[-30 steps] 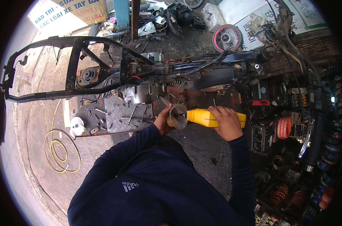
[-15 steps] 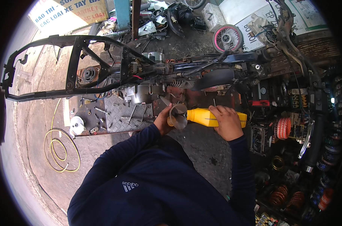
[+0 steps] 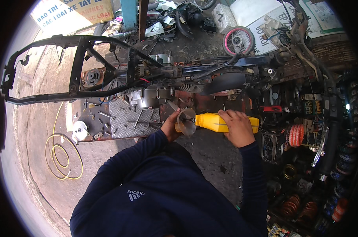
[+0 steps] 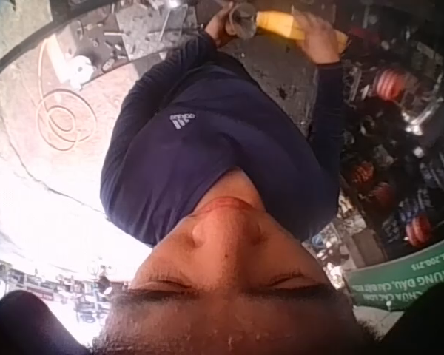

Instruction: The recorder is seen repairing a motorcycle, which includes working on the engine and filling oil.

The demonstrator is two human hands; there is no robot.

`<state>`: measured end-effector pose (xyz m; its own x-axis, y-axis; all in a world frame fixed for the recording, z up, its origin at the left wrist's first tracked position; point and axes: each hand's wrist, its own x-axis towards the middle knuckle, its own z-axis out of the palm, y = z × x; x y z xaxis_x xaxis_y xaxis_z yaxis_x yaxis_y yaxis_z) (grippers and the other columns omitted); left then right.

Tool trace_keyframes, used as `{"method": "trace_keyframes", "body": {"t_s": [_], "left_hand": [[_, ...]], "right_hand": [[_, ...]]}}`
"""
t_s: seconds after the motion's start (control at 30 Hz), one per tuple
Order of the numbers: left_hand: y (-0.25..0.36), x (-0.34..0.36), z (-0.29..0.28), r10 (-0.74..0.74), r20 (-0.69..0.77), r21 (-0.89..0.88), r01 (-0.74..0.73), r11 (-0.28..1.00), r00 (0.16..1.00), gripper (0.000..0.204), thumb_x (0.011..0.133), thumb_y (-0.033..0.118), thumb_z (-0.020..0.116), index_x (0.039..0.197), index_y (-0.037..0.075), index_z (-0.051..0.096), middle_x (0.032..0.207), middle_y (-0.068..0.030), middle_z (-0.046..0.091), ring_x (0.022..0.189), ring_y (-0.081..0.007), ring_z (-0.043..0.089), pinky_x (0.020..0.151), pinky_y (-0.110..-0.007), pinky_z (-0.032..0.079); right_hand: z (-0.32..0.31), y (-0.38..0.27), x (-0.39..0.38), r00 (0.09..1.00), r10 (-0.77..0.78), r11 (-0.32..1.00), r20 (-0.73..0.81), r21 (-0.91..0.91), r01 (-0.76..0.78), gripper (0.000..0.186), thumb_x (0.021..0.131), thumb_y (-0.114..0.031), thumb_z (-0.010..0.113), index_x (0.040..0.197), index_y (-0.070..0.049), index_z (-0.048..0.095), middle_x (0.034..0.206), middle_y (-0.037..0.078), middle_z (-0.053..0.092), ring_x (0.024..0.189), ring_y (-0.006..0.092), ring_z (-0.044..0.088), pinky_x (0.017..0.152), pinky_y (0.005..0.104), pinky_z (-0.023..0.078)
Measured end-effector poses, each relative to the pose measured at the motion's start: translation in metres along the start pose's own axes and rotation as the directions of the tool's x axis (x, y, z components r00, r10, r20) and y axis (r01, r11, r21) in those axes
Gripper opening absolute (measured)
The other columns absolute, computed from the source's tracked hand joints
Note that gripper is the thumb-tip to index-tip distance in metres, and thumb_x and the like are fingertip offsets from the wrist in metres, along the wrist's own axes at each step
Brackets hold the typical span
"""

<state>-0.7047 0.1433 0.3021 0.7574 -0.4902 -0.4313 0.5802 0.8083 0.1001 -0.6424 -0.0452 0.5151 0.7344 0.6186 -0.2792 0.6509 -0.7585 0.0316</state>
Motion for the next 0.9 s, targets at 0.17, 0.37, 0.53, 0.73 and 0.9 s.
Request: {"method": "trace_keyframes", "body": {"t_s": [0.17,0.37,0.53,0.73,0.9], "left_hand": [[0.000,0.000,0.000,0.021,0.042,0.007,-0.022,1.000,0.999,0.058,0.089,0.058,0.048,0.125,0.012,0.052,0.114,-0.0070,0.060,0.105,-0.0227,0.057,0.093,-0.043,0.044],[0.000,0.000,0.001,0.046,0.045,-0.006,-0.046,0.999,0.998,0.055,0.090,0.057,0.048,0.122,0.012,0.054,0.107,-0.0074,0.063,0.099,-0.0227,0.060,0.090,-0.041,0.046],[-0.001,0.002,-0.002,0.055,0.062,-0.053,-0.052,0.997,0.997,0.053,0.090,0.055,0.050,0.121,0.012,0.055,0.104,-0.0078,0.063,0.097,-0.0225,0.061,0.089,-0.041,0.047],[0.000,0.003,-0.002,0.071,0.056,-0.083,-0.066,0.994,0.996,0.054,0.089,0.054,0.052,0.123,0.012,0.054,0.111,-0.0075,0.061,0.103,-0.0231,0.059,0.093,-0.042,0.044],[0.002,0.001,0.003,0.062,0.025,-0.029,-0.061,0.998,0.998,0.060,0.089,0.058,0.049,0.127,0.012,0.052,0.117,-0.0068,0.061,0.105,-0.0225,0.059,0.092,-0.041,0.046]], "right_hand": [[-0.003,-0.001,0.002,0.999,0.016,1.000,0.033,0.003,-0.017,0.069,0.059,-0.005,0.075,0.124,-0.010,0.051,0.115,0.010,0.057,0.107,0.0317,0.054,0.094,0.0416,0.041],[-0.006,-0.002,0.007,0.999,0.007,1.000,0.041,-0.010,-0.006,0.068,0.059,-0.004,0.075,0.123,-0.010,0.052,0.114,0.010,0.058,0.106,0.0318,0.055,0.094,0.0417,0.041],[-0.007,-0.004,0.012,0.998,-0.064,0.998,0.002,-0.027,0.064,0.066,0.060,-0.004,0.074,0.122,-0.010,0.052,0.104,0.009,0.058,0.101,0.0297,0.056,0.087,0.0403,0.043],[-0.008,-0.005,0.017,0.995,-0.097,0.994,-0.004,-0.050,0.096,0.066,0.060,-0.004,0.074,0.122,-0.011,0.053,0.103,0.010,0.059,0.100,0.0301,0.056,0.086,0.0404,0.043],[-0.009,-0.007,0.023,0.993,-0.115,0.992,-0.023,-0.061,0.114,0.063,0.062,-0.004,0.073,0.121,-0.011,0.053,0.103,0.010,0.059,0.098,0.0305,0.057,0.085,0.0408,0.043]]}}
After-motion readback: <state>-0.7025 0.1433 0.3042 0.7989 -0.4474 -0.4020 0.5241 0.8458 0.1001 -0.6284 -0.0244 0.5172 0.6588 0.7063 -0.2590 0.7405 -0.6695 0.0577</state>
